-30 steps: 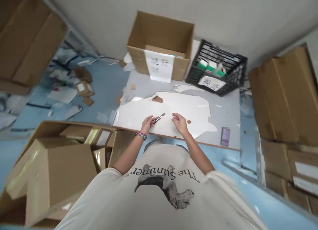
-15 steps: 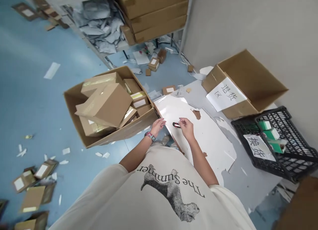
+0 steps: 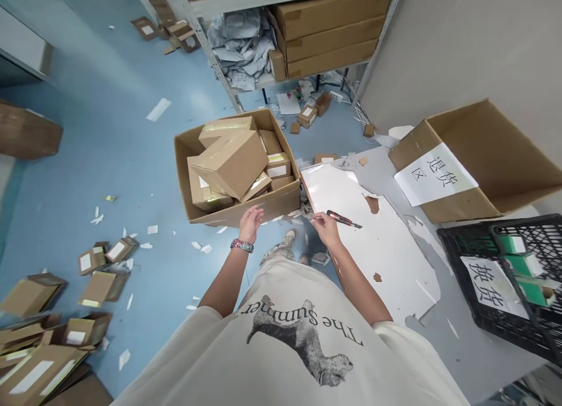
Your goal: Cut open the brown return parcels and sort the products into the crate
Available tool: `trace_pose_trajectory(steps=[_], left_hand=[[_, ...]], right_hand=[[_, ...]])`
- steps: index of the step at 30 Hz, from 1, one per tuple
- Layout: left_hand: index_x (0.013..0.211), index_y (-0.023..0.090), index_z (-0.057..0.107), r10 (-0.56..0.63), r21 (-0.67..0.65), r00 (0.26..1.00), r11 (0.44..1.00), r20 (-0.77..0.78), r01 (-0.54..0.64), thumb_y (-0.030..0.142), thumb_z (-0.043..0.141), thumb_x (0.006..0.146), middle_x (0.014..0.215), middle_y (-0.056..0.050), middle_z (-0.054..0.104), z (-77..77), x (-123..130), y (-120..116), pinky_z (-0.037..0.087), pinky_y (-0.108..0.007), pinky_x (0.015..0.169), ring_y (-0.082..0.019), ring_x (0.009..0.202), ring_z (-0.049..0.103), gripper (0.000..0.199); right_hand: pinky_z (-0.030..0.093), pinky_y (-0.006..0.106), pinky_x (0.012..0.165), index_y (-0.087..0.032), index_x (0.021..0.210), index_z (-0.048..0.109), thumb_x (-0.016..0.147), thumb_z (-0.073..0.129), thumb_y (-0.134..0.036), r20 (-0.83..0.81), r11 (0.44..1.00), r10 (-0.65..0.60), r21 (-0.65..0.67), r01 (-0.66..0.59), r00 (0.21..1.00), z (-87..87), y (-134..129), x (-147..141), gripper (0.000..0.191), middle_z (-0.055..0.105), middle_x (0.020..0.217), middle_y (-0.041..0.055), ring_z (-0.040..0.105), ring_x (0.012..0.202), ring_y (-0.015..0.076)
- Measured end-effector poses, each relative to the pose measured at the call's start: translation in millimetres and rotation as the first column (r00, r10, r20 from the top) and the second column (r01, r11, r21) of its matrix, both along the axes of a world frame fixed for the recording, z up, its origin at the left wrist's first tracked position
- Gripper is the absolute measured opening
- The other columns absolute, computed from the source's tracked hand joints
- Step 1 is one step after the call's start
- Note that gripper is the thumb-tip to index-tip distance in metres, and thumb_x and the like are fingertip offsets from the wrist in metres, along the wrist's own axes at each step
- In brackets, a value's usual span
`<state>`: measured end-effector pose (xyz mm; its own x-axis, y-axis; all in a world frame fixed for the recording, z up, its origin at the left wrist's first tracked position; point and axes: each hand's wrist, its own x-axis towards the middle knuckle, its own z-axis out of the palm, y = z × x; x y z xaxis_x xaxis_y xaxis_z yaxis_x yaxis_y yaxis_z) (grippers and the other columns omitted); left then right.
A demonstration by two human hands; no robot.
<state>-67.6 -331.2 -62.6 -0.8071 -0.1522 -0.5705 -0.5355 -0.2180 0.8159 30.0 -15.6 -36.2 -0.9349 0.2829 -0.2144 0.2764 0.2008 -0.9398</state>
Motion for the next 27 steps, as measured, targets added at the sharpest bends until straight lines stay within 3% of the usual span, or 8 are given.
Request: trace_pose_trajectory(steps=[4, 8, 10, 12, 14, 16, 21, 27], left_hand=[[0.133, 0.025, 0.074, 0.129, -0.087, 0.984, 0.986, -0.123, -0.14, 0.052, 0.085, 0.094, 0.128, -0.012, 0.084, 7.9, -29, -47, 0.062, -0.032, 0.097, -0.022, 0.116, 0.081, 0.048], [0.154, 0.019, 0.063, 0.134, -0.324, 0.933, 0.913, -0.334, -0.247, 0.044, 0.073, 0.101, 0.154, -0.02, 0.071, 15.2, -61, -80, 0.058, -0.044, 0.117, -0.028, 0.138, 0.071, 0.059], [0.165, 0.016, 0.054, 0.011, -0.514, 0.89, 0.813, -0.456, -0.274, 0.039, 0.073, 0.1, 0.168, -0.025, 0.059, 21.6, -78, -92, 0.049, -0.052, 0.129, -0.034, 0.154, 0.06, 0.071], [0.17, 0.015, 0.049, -0.2, -0.696, 0.837, 0.668, -0.509, -0.263, 0.038, 0.079, 0.096, 0.177, -0.027, 0.047, 28.1, -98, -103, 0.035, -0.06, 0.139, -0.04, 0.166, 0.045, 0.084], [0.171, 0.015, 0.05, -0.399, -0.812, 0.781, 0.539, -0.481, -0.225, 0.04, 0.087, 0.09, 0.183, -0.028, 0.039, 32.0, -121, -112, 0.022, -0.067, 0.144, -0.046, 0.172, 0.033, 0.093], [0.168, 0.015, 0.054, -0.507, -0.863, 0.744, 0.472, -0.435, -0.183, 0.043, 0.091, 0.085, 0.185, -0.028, 0.035, 31.2, -144, -119, 0.015, -0.071, 0.144, -0.051, 0.173, 0.026, 0.095], [0.16, 0.015, 0.054, -0.584, -0.875, 0.692, 0.462, -0.424, -0.146, 0.048, 0.09, 0.08, 0.18, -0.03, 0.04, 14.7, -185, -146, 0.016, -0.075, 0.141, -0.053, 0.171, 0.026, 0.093], [0.157, 0.017, 0.048, -0.638, -0.854, 0.607, 0.5, -0.474, -0.141, 0.056, 0.087, 0.079, 0.171, -0.03, 0.046, 6.1, -208, -198, 0.021, -0.073, 0.139, -0.051, 0.166, 0.037, 0.096]], right_hand=[[0.066, 0.049, 0.102, -0.028, 0.103, 0.08, 0.086, 0.075, -0.055, -0.02, 0.995, 0.093, 0.032, -0.093, 0.995, 3.1, -21, -27, 0.033, 0.089, 0.11, 0.0077, 0.084, 0.101, 0.0306], [0.065, 0.042, 0.094, -0.026, 0.106, 0.081, 0.087, 0.074, -0.05, 0.034, 0.978, 0.186, 0.092, -0.188, 0.982, -1.9, -43, -67, 0.031, 0.087, 0.102, 0.005, 0.081, 0.094, 0.0261], [0.064, 0.04, 0.093, -0.025, 0.107, 0.081, 0.088, 0.074, -0.045, 0.052, 0.969, 0.211, 0.118, -0.215, 0.976, -5.9, -59, -94, 0.028, 0.087, 0.103, 0.005, 0.08, 0.093, 0.0246], [0.064, 0.039, 0.093, -0.024, 0.107, 0.081, 0.089, 0.075, -0.039, 0.065, 0.964, 0.224, 0.129, -0.231, 0.972, -9.1, -80, -123, 0.024, 0.087, 0.105, 0.0051, 0.08, 0.093, 0.0238], [0.064, 0.039, 0.095, -0.024, 0.107, 0.081, 0.09, 0.076, -0.034, 0.077, 0.957, 0.243, 0.142, -0.252, 0.967, -10.7, -104, -152, 0.02, 0.086, 0.106, 0.0052, 0.08, 0.094, 0.0237], [0.063, 0.039, 0.097, -0.024, 0.111, 0.082, 0.093, 0.078, -0.029, 0.09, 0.943, 0.277, 0.167, -0.289, 0.957, -11.0, -128, -178, 0.019, 0.086, 0.108, 0.0057, 0.081, 0.097, 0.0241], [0.063, 0.039, 0.099, -0.022, 0.123, 0.085, 0.098, 0.084, -0.023, 0.139, 0.902, 0.363, 0.198, -0.385, 0.921, -13.3, -165, -220, 0.025, 0.087, 0.116, 0.0089, 0.082, 0.103, 0.0259], [0.062, 0.037, 0.099, -0.02, 0.127, 0.086, 0.1, 0.085, -0.02, 0.278, 0.871, 0.371, 0.226, -0.436, 0.886, -30.5, -162, -233, 0.027, 0.088, 0.119, 0.0094, 0.083, 0.106, 0.0259]])
